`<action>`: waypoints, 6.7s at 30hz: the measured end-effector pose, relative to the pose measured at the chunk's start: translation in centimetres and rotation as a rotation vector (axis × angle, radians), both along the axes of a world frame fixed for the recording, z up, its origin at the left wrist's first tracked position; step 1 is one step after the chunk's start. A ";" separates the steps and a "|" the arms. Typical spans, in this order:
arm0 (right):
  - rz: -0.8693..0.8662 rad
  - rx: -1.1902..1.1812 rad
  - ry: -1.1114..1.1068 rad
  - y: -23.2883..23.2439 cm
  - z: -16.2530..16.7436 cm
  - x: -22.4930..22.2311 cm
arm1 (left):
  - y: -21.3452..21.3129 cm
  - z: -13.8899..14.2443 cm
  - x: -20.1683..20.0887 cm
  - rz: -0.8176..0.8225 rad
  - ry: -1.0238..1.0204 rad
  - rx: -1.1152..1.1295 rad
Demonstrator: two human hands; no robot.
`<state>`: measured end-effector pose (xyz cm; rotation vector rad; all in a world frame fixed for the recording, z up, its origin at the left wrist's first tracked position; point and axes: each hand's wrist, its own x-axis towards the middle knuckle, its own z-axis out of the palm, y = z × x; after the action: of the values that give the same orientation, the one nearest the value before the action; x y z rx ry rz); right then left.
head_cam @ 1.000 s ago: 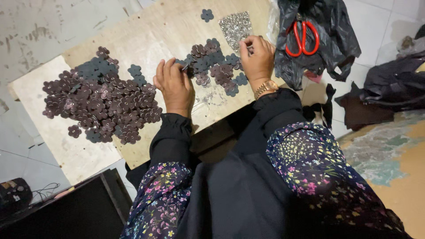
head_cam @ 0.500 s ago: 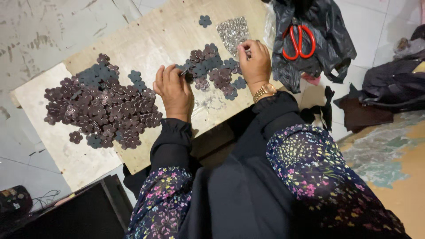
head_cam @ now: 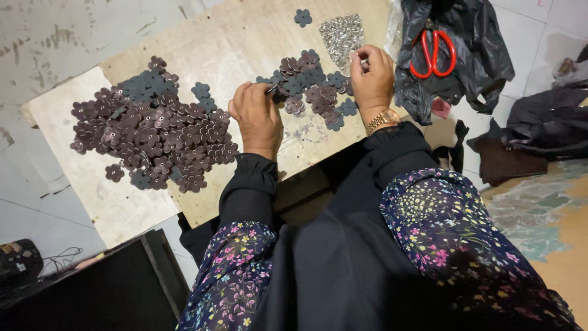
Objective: The person sits at a low work table and assembles flower-shaped cut pieces, picking up dark flower cutouts one at a time and pressing them by hand onto a small central pin to build stacked flower components, placing finished stacks aside and reaching for more pieces from the pile.
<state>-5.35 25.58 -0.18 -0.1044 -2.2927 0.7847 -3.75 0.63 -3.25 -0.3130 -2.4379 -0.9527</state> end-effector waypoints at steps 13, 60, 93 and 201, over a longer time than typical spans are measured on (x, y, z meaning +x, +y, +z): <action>0.031 -0.002 0.033 0.2 -0.1 0.0 | 0.1 0.7 0.0 -0.001 0.013 -0.015; 0.591 -0.176 -0.128 -10.0 -1.1 7.5 | 0.1 -3.1 5.2 -0.426 -0.775 1.486; 0.512 -0.350 -0.160 -9.4 -1.5 8.4 | 0.6 -2.5 5.9 -0.379 -0.713 1.143; 0.001 0.134 0.083 3.2 0.8 0.6 | 0.4 0.2 1.0 0.047 -0.026 0.036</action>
<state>-4.72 28.76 0.63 -0.0101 -2.2593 0.6225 -2.73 1.03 -3.05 -0.2308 -2.4382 -0.9844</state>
